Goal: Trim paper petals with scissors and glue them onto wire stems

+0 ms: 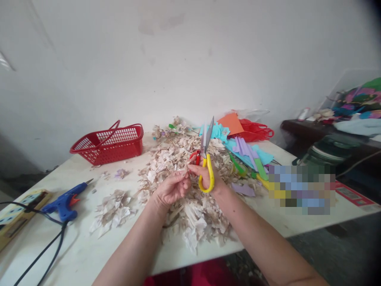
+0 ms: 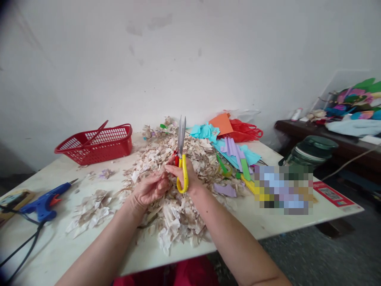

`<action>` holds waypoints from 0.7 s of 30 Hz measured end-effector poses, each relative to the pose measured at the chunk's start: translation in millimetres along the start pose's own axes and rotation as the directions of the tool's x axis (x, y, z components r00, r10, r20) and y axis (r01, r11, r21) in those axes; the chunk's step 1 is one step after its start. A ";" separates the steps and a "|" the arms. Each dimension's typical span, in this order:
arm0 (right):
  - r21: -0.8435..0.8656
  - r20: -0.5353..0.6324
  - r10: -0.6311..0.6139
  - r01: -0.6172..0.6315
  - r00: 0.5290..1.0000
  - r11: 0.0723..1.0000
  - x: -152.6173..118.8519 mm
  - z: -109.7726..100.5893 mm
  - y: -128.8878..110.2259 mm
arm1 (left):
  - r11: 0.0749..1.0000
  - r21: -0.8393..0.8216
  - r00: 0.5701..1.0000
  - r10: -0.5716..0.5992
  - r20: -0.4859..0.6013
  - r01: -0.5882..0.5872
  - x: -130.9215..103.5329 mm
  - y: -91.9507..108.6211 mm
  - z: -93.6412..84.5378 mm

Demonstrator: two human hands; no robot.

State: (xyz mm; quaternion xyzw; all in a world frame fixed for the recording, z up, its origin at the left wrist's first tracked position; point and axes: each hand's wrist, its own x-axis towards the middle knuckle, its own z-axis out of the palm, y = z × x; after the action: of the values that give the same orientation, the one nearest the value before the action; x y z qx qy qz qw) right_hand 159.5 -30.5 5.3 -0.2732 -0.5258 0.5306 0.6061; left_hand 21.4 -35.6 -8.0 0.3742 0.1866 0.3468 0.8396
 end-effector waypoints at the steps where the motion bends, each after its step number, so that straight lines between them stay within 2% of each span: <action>1: 0.005 -0.009 0.005 -0.005 1.000 1.000 0.2 0.3 -0.1 | 1.000 0.013 1.000 -0.012 -0.015 0.013 1.1 0.1 -0.7; 5: -0.063 -0.067 0.023 -0.027 0.997 0.998 1.1 -2.7 -1.1 | 0.986 0.164 0.992 0.004 -0.125 0.017 5.1 6.4 -4.6; 8: -0.161 -0.078 0.028 -0.040 0.997 0.986 2.0 -6.3 -2.7 | 0.952 0.290 0.964 0.161 -0.211 -0.096 5.1 13.0 -6.4; 11: -0.285 -0.079 0.052 -0.072 0.996 0.956 3.1 -7.5 -5.0 | 0.884 0.424 0.925 0.311 -0.217 -0.198 1.5 17.0 -6.6; 16: -0.451 -0.097 0.103 -0.136 0.990 0.882 3.5 -4.8 -7.8 | 0.823 0.551 0.935 0.293 -0.199 -0.140 -4.2 18.5 -4.8; 19: -0.472 -0.042 0.113 -0.119 0.993 0.874 1.2 -4.3 -10.0 | 0.820 0.558 0.945 0.270 -0.184 -0.126 -4.5 18.6 -4.9; 21: -0.484 0.002 0.119 -0.103 0.993 0.869 -0.7 -5.5 -12.1 | 0.837 0.528 0.936 0.289 -0.201 -0.145 -3.5 18.8 -6.5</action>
State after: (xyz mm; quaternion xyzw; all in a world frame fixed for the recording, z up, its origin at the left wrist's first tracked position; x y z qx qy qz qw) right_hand 169.0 -33.3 14.2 -0.4371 -0.6342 0.4209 0.4791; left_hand 6.9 -25.8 2.2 0.5482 0.3406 0.4278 0.6328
